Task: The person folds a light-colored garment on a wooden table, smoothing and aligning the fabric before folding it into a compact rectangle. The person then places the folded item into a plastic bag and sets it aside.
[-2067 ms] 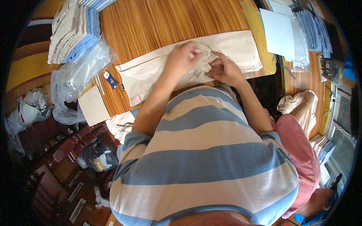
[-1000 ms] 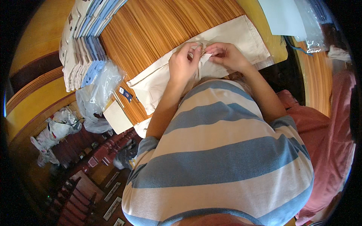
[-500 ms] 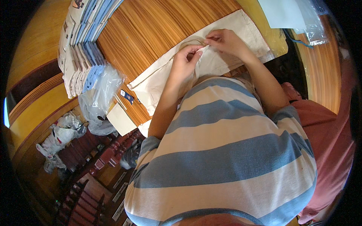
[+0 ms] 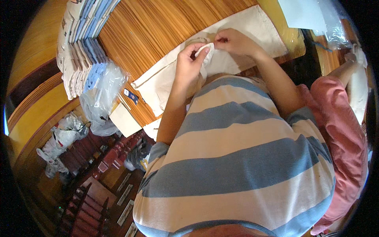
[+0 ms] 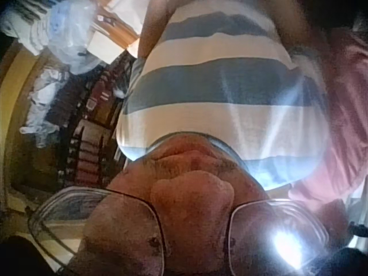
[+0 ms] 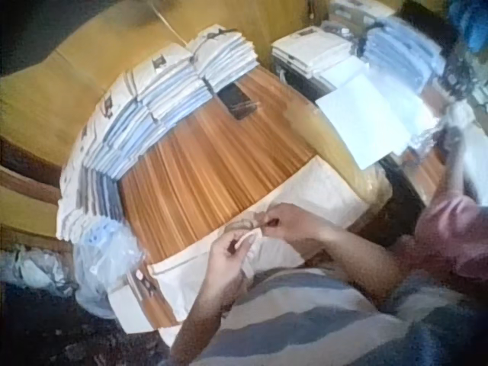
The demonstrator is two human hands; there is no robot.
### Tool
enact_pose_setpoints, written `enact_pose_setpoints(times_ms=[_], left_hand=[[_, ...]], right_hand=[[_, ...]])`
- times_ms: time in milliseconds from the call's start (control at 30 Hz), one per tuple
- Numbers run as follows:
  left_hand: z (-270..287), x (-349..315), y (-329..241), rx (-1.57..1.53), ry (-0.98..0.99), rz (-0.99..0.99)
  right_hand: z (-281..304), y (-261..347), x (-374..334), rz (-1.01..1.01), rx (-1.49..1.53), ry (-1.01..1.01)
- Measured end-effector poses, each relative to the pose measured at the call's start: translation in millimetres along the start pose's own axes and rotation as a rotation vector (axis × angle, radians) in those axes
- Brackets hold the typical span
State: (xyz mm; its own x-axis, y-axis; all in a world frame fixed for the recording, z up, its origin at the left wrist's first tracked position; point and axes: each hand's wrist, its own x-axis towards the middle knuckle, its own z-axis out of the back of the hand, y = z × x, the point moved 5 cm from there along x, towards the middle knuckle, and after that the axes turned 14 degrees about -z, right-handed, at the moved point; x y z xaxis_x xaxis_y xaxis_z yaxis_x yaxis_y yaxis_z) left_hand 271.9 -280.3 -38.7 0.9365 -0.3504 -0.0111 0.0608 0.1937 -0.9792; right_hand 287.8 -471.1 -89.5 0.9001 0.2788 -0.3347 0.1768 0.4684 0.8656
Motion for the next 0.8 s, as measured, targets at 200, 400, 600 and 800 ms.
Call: enact_pose_setpoints(times_ms=[200, 400, 600, 800], left_hand=[[8.7, -3.3, 18.0, -0.042, 0.033, -0.028], [6.1, -3.0, 8.9, -0.131, -0.025, -0.065], [11.8, -1.3, 12.0, -0.105, 0.011, -0.083], [1.8, 0.7, 5.3, -0.217, -0.234, -0.148]], right_hand=[[-3.4, 1.3, -6.7, -0.210, 0.286, 0.037], [-6.8, -0.1, -1.3, -0.306, 0.337, 0.251], [-2.9, 22.5, -10.1, -0.248, 0.564, 0.203], [-23.5, 20.8, -18.7, -0.314, 0.939, 0.134]])
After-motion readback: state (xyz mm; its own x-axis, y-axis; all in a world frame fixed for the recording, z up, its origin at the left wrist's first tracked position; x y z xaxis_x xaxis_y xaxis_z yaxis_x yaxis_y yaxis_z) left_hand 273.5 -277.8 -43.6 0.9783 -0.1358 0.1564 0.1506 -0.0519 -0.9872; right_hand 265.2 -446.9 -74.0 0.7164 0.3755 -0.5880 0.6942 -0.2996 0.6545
